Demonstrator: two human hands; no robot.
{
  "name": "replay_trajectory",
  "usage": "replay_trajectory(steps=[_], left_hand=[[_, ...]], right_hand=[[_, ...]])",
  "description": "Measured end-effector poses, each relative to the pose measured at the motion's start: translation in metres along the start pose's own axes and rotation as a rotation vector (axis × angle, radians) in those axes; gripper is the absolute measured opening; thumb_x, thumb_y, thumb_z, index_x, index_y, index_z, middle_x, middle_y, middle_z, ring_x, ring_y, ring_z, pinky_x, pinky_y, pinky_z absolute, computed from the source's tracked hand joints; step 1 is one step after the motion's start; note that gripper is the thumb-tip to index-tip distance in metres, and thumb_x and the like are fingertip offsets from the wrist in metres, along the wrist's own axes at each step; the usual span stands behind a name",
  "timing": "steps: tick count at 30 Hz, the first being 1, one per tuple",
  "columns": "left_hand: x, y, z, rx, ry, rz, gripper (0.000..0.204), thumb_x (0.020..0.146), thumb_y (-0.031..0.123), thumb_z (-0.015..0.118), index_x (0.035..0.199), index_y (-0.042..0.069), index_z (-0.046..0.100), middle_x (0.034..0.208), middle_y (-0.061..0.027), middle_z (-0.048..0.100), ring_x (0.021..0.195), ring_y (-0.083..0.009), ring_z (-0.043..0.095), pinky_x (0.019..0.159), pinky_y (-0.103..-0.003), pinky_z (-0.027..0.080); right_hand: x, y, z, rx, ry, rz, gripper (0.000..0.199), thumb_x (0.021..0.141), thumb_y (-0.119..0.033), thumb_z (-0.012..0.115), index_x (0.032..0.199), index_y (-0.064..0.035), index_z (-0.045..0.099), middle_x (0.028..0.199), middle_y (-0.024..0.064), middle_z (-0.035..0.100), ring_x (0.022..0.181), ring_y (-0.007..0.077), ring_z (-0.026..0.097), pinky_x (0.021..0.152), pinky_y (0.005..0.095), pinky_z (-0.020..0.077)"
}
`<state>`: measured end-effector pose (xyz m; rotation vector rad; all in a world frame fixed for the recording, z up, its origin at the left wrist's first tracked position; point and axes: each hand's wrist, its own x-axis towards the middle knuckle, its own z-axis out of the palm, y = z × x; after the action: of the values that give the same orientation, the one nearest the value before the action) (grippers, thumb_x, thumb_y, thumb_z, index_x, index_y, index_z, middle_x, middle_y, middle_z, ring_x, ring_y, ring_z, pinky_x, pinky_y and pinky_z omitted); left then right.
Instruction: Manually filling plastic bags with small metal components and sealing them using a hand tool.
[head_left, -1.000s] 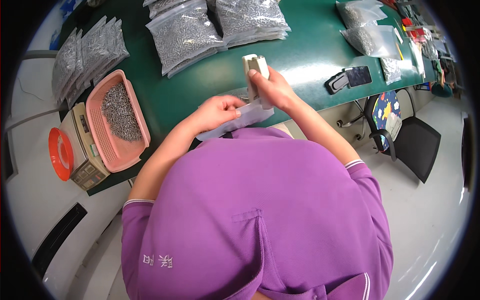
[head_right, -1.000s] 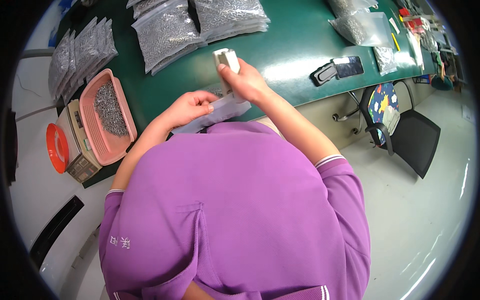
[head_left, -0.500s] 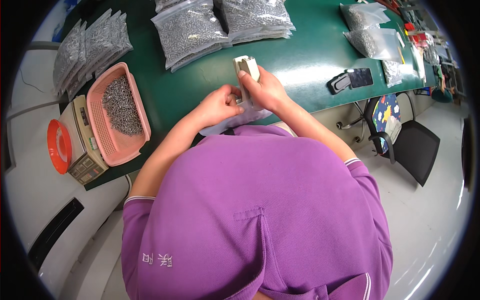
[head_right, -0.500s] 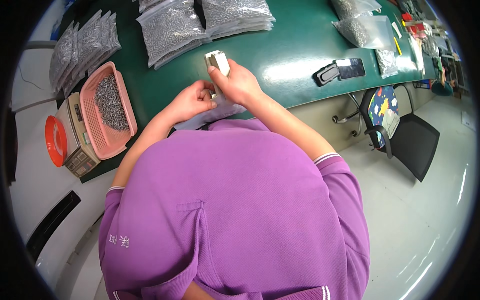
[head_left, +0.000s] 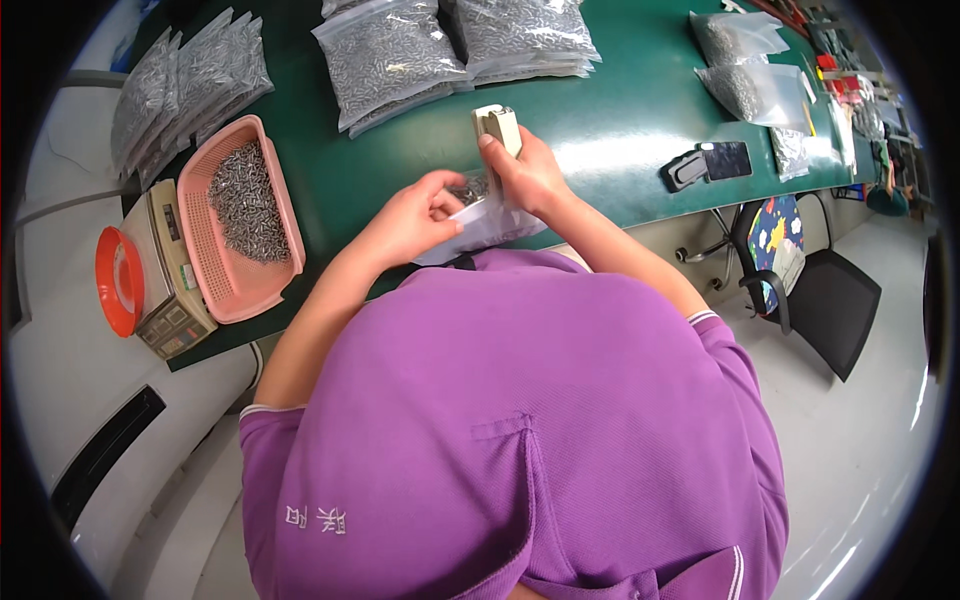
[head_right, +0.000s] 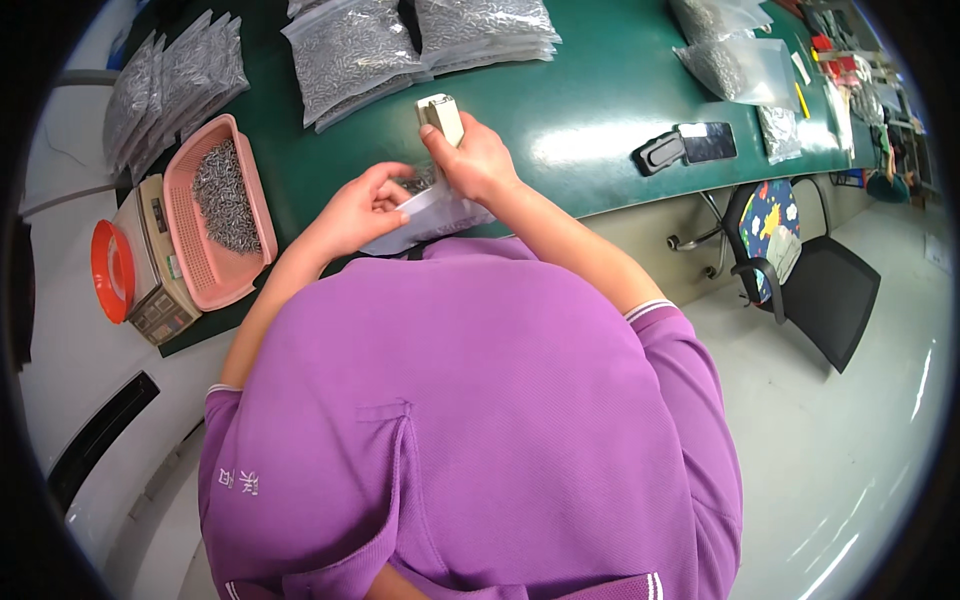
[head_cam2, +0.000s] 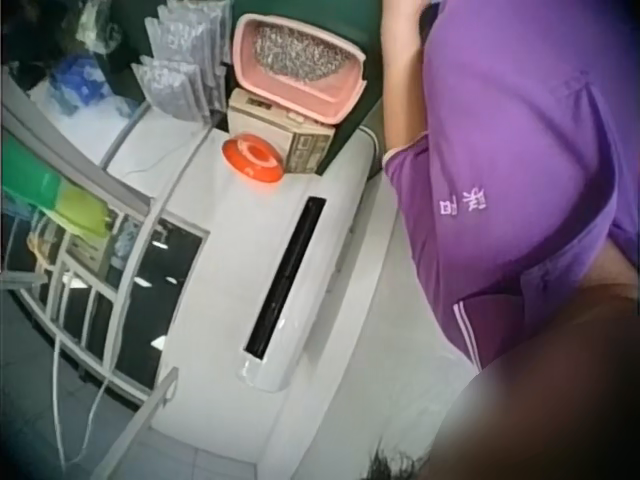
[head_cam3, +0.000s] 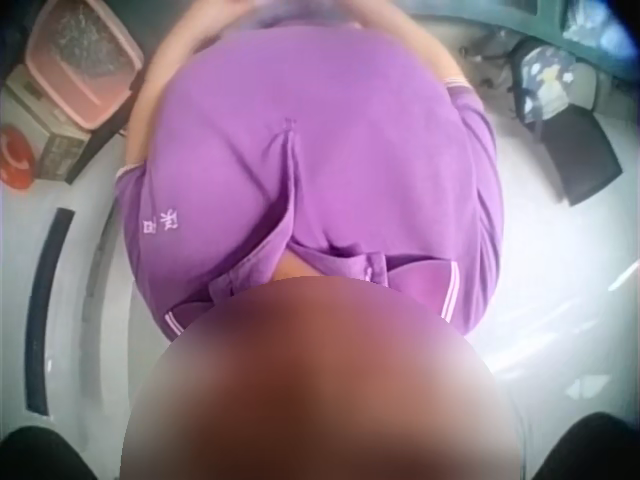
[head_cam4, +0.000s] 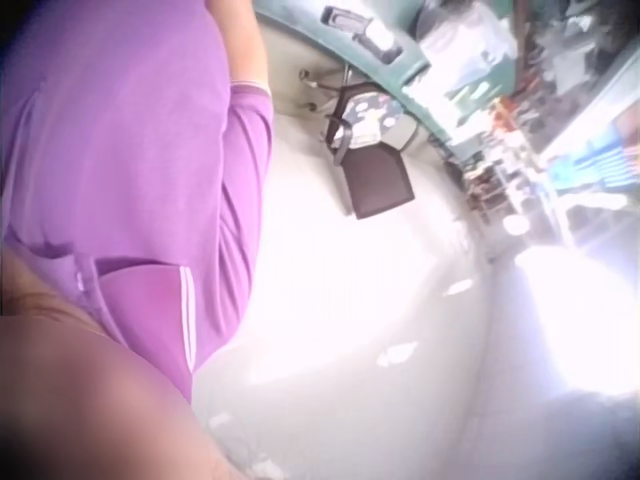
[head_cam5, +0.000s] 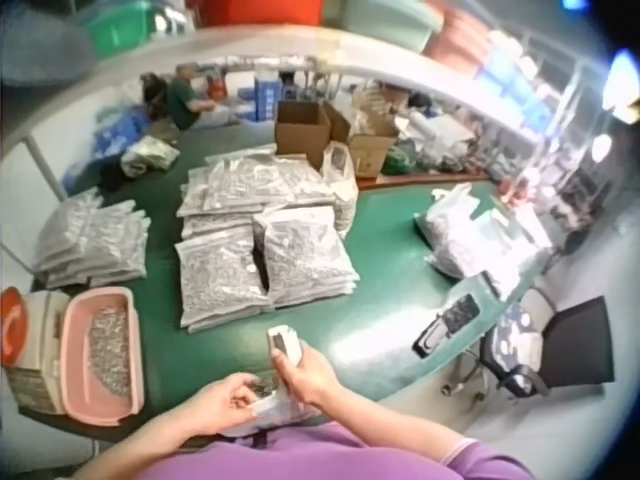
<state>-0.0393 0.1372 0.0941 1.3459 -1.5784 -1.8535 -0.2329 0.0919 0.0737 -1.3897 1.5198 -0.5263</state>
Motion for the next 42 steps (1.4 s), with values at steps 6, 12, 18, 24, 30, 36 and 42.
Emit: replay_trajectory(steps=[6,12,18,24,30,36,42], left_hand=[[-0.008,-0.003,0.012,-0.044,0.210,-0.102,0.039,0.077,-0.003,0.058,0.115,-0.002,0.050,0.082,-0.0045,0.064,0.080,-0.0101,0.060,0.074,-0.024,0.046],[-0.011,0.007,0.013,0.019,0.345,-0.095,0.055,0.072,-0.001,0.064,0.122,0.000,0.043,0.098,-0.0059,0.059,0.076,-0.0111,0.061,0.072,-0.026,0.047],[-0.017,0.007,0.017,0.024,0.422,-0.092,0.064,0.068,0.001,0.068,0.126,0.000,0.039,0.107,-0.0079,0.054,0.075,-0.0124,0.062,0.072,-0.028,0.048],[-0.017,-0.002,0.015,0.147,0.489,-0.047,0.062,0.068,0.003,0.070,0.123,-0.001,0.042,0.117,-0.0116,0.050,0.073,-0.0133,0.062,0.071,-0.029,0.050],[-0.017,-0.011,0.013,0.035,0.475,-0.008,0.062,0.066,0.008,0.073,0.120,-0.002,0.044,0.118,-0.0149,0.048,0.077,-0.0175,0.064,0.072,-0.032,0.052],[-0.028,-0.039,0.009,-0.223,0.475,0.040,0.036,0.078,0.000,0.066,0.109,-0.001,0.049,0.094,-0.0054,0.055,0.086,-0.0097,0.057,0.077,-0.023,0.047],[-0.053,-0.051,0.008,-0.461,0.543,-0.043,0.018,0.082,0.003,0.065,0.097,-0.001,0.056,0.086,-0.0032,0.060,0.081,-0.0081,0.057,0.075,-0.021,0.047]], right_hand=[[-0.010,-0.024,0.002,-0.096,-0.095,-0.027,0.058,0.082,-0.052,0.050,0.106,-0.0001,0.055,0.094,0.0201,0.064,0.092,0.0363,0.060,0.082,0.0419,0.0455],[-0.027,-0.039,0.020,-0.160,-0.109,-0.006,0.060,0.082,-0.054,0.049,0.103,0.0024,0.054,0.092,0.0241,0.063,0.090,0.0403,0.060,0.080,0.0433,0.0472],[-0.022,-0.036,0.030,-0.193,-0.109,-0.018,0.064,0.082,-0.057,0.047,0.102,0.0034,0.054,0.093,0.0249,0.063,0.092,0.0395,0.060,0.081,0.0432,0.0467],[-0.020,-0.039,0.038,-0.145,-0.136,0.014,0.066,0.082,-0.057,0.046,0.105,0.0040,0.054,0.093,0.0240,0.063,0.093,0.0385,0.060,0.083,0.0427,0.0457],[-0.021,-0.041,0.041,-0.133,-0.101,0.005,0.066,0.082,-0.056,0.047,0.109,0.0037,0.054,0.094,0.0249,0.063,0.095,0.0382,0.060,0.084,0.0427,0.0447],[-0.001,-0.021,0.054,-0.072,-0.004,-0.043,0.060,0.082,-0.053,0.049,0.109,-0.0010,0.056,0.097,0.0225,0.063,0.096,0.0384,0.059,0.085,0.0427,0.0439],[-0.003,-0.030,0.054,-0.018,-0.106,-0.019,0.063,0.082,-0.055,0.049,0.109,0.0014,0.055,0.098,0.0222,0.063,0.097,0.0363,0.059,0.086,0.0403,0.0433]])
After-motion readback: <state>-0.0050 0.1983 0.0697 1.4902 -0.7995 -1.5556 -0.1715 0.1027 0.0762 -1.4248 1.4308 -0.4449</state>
